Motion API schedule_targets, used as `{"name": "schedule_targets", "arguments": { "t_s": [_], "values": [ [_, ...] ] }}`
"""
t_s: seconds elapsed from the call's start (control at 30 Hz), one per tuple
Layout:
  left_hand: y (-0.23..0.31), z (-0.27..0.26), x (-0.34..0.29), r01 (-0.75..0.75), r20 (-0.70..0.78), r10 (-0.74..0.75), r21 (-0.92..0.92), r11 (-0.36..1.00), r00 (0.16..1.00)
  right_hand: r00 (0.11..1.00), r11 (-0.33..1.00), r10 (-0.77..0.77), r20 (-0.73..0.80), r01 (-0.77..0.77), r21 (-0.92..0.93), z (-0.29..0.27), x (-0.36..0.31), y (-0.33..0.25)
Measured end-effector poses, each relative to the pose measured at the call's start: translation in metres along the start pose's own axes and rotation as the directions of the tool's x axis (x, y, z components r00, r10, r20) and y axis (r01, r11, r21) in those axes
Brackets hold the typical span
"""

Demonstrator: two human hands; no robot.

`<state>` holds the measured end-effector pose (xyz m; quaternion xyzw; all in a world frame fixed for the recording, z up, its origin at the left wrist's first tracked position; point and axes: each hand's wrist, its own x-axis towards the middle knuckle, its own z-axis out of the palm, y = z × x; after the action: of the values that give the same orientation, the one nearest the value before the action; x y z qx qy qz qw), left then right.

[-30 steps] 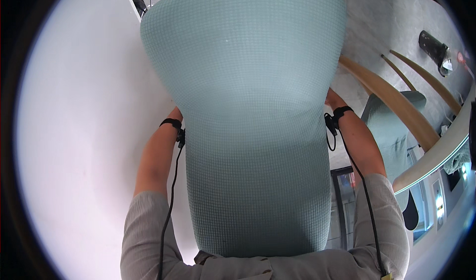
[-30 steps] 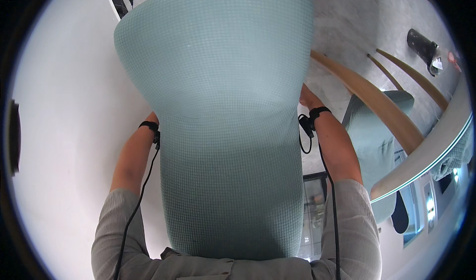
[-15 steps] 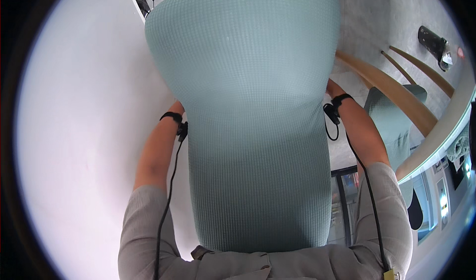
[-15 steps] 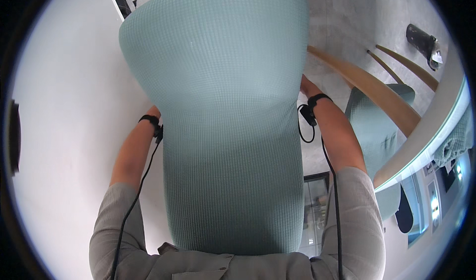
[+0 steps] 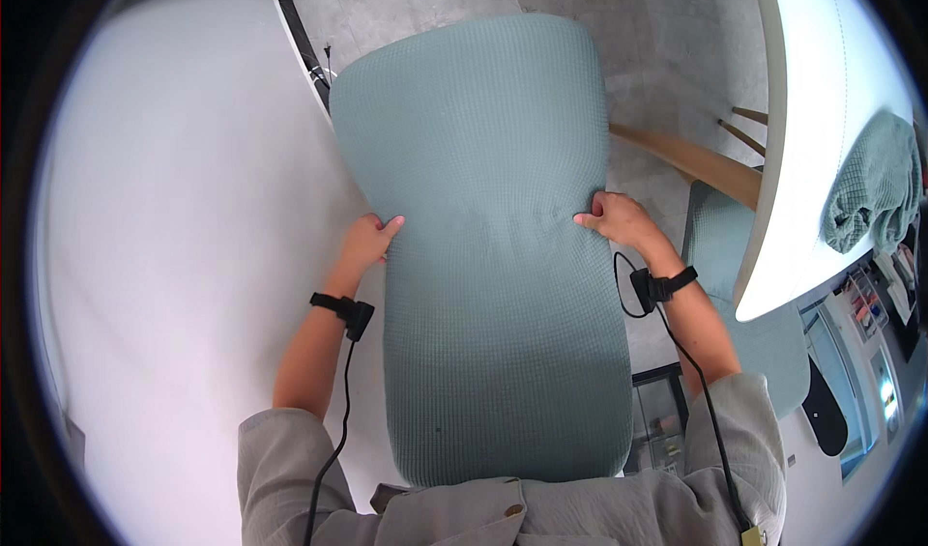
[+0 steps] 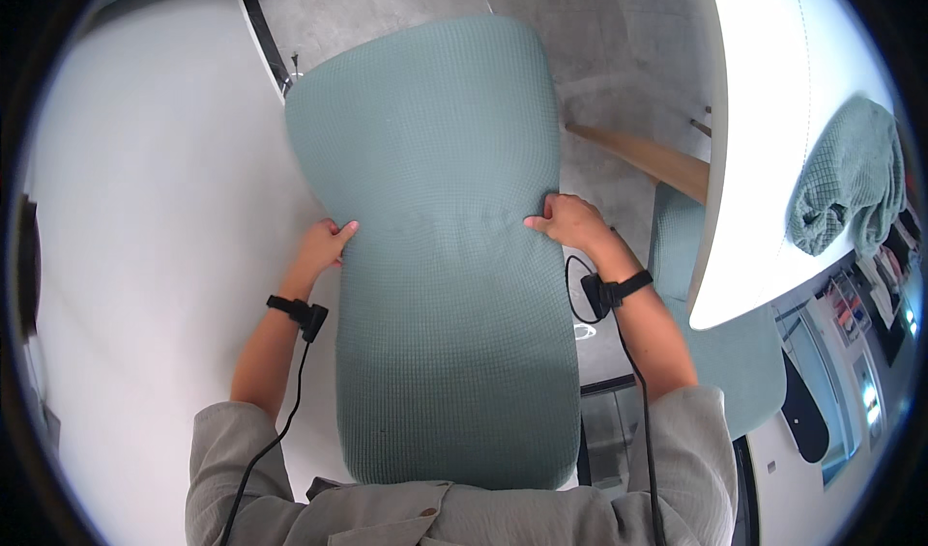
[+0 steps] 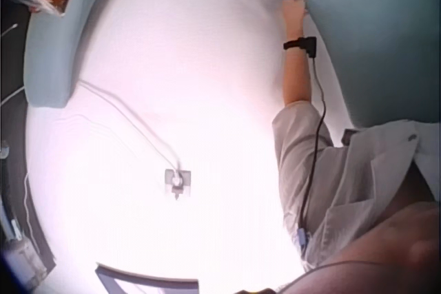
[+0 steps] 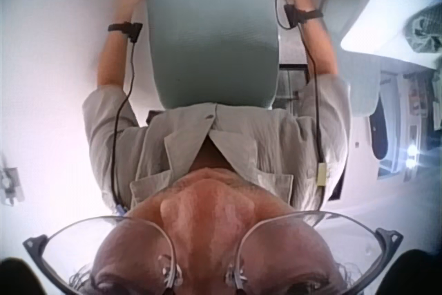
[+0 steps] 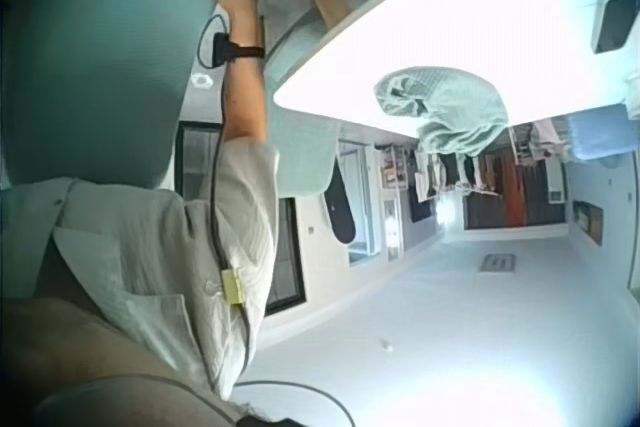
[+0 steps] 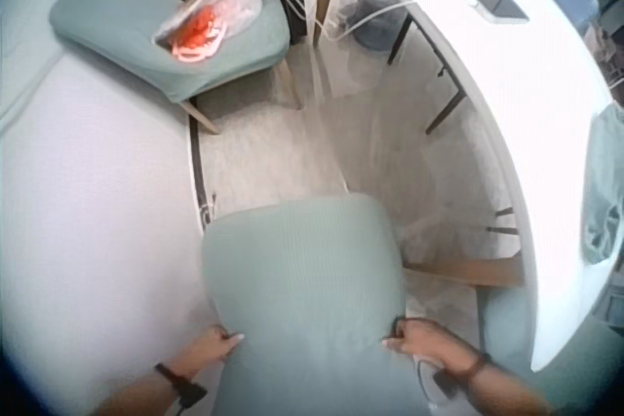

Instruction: The recorder puts a light green fabric cover onto a dining chair.

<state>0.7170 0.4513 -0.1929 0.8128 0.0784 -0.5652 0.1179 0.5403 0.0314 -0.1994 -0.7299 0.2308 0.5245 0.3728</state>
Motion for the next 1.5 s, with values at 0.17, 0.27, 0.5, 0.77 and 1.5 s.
{"name": "schedule_targets", "arguments": {
  "t_s": [0.17,0.27,0.5,0.77,1.5],
  "values": [
    [-0.009,0.004,0.006,0.004,0.030,-0.007,0.092,0.996,1.000,0.999,0.974,0.005,0.039,0.004,-0.226,-0.003,0.017,0.002],
    [-0.024,0.013,0.007,-0.124,0.060,0.112,0.266,0.956,0.992,0.993,0.988,-0.106,0.051,0.111,-0.109,0.001,0.009,0.021],
    [-0.049,0.010,-0.018,-0.295,0.107,0.282,0.518,0.803,0.954,0.995,0.994,-0.076,0.065,0.080,-0.071,-0.014,-0.019,0.074],
    [-0.023,0.021,-0.039,-0.301,0.244,0.175,0.760,0.576,0.954,0.989,0.930,-0.146,0.033,0.148,-0.338,0.011,-0.030,0.080],
    [0.075,0.016,0.002,-0.740,0.120,0.885,0.604,0.294,0.450,0.761,0.705,-0.626,-0.168,0.462,-0.538,-0.036,0.026,-0.056]
  ]
}}
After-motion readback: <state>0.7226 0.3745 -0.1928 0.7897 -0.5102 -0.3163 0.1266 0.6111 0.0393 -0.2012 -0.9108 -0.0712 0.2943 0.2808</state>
